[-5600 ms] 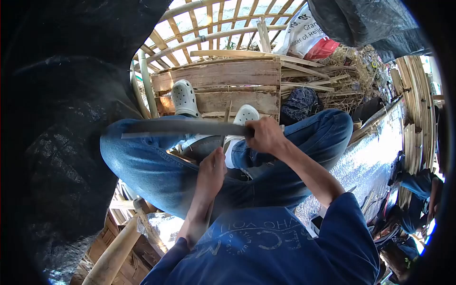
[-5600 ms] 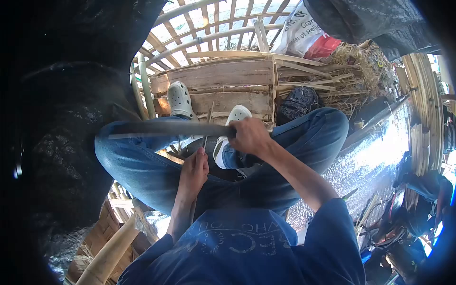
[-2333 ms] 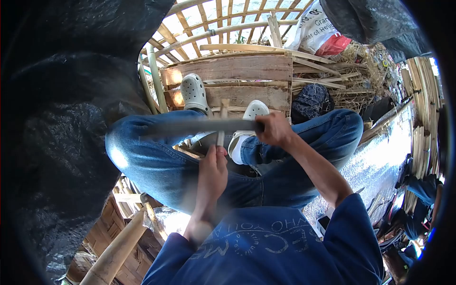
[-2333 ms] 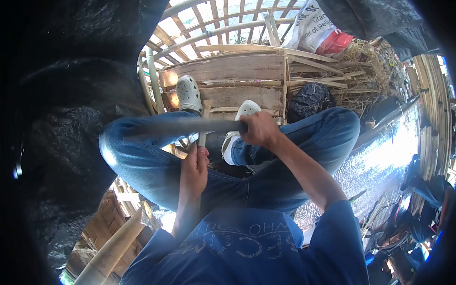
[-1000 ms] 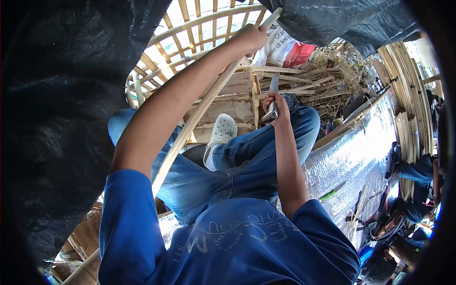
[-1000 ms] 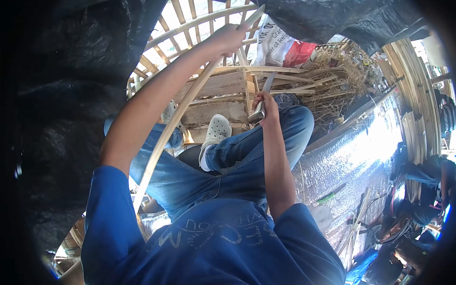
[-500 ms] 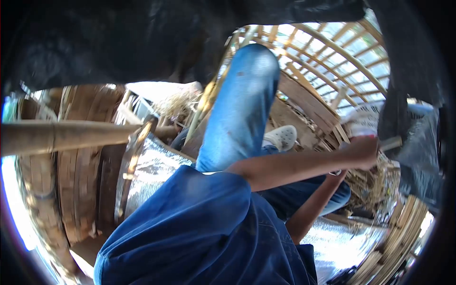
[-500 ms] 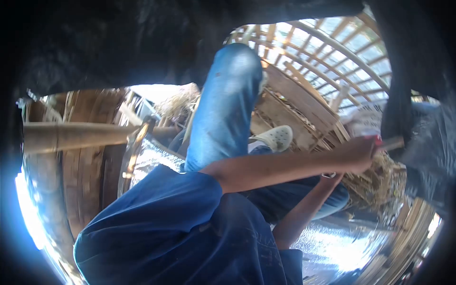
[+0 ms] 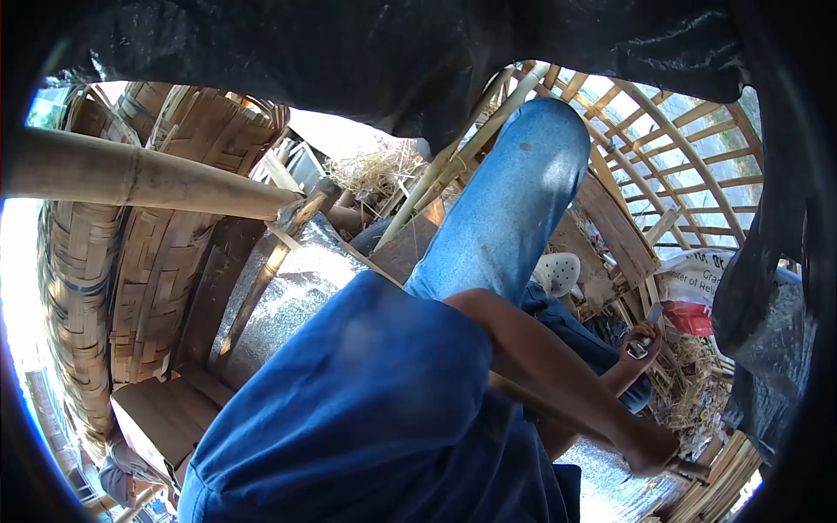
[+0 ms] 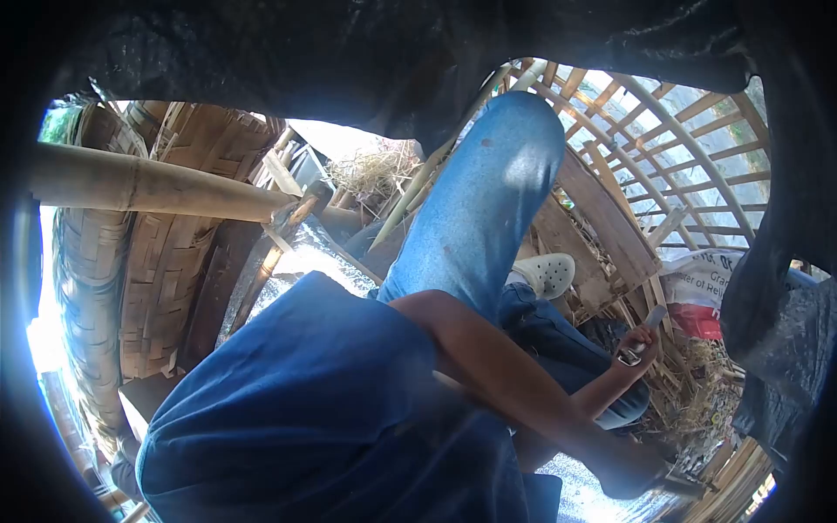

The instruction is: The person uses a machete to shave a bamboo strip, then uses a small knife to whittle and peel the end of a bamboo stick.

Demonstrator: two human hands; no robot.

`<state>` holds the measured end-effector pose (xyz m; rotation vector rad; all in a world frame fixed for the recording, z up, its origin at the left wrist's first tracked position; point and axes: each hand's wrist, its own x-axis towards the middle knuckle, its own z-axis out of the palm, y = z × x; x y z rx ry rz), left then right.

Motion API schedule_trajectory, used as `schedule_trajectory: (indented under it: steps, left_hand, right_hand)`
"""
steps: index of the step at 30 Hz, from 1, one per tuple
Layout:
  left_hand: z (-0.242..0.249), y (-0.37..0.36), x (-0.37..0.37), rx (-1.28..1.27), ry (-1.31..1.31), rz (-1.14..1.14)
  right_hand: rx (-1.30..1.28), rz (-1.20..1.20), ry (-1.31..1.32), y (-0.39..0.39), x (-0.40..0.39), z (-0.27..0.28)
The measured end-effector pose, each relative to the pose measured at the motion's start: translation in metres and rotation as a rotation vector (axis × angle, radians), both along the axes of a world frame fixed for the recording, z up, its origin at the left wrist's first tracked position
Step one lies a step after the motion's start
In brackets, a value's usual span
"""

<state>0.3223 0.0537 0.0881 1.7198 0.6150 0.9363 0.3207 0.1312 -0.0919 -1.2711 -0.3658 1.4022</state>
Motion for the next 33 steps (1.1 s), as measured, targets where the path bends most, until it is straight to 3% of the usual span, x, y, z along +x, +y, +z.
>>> schedule_trajectory:
  steps: [1,2,6,8,11,17,19,20,21,23,25,28,33]
  left_hand:
    - [0.015,0.002,0.005,0.147,0.133,-0.151]
    - [0.032,0.002,0.009,0.150,0.137,-0.143]
    - [0.127,0.001,0.029,-0.202,0.109,-0.384]
    - [0.151,0.005,0.042,-0.280,0.108,-0.452]
    - [0.162,0.010,0.056,-0.217,-0.076,-0.745]
    - [0.082,0.021,-0.046,-0.192,-0.180,-0.378]
    - [0.053,0.026,-0.100,-0.138,-0.017,-0.263]
    - [0.036,0.037,-0.123,0.025,0.212,-0.294]
    - [0.056,0.030,-0.171,-0.171,0.274,-0.222]
    - [0.035,0.031,-0.201,-0.163,0.222,-0.078]
    - [0.034,0.037,-0.220,-0.224,0.417,-0.019]
    - [0.045,0.040,-0.214,-0.175,0.374,-0.007]
    - [0.077,0.055,-0.171,0.018,0.388,-0.181]
  right_hand:
    - [-0.004,0.011,0.005,0.000,-0.001,0.000]
    - [-0.013,0.021,0.021,0.002,-0.005,-0.001]
    - [0.000,0.051,0.032,0.004,-0.005,0.000]
    - [0.003,0.064,0.053,0.005,-0.004,0.000]
    - [0.001,0.084,0.088,0.005,-0.004,-0.001]
    - [0.007,0.119,0.174,0.010,-0.011,-0.002]
    - [0.019,0.105,0.221,0.014,-0.011,0.000]
    - [0.027,0.099,0.245,0.017,-0.012,0.000]
    - [0.031,0.106,0.286,0.024,-0.021,0.001]
    - [0.052,0.099,0.327,0.025,-0.024,0.004]
    - [0.092,0.085,0.349,0.025,-0.024,0.012]
    - [0.174,0.038,0.316,0.016,-0.017,0.032]
    - [0.261,-0.062,0.164,-0.034,0.003,0.075]
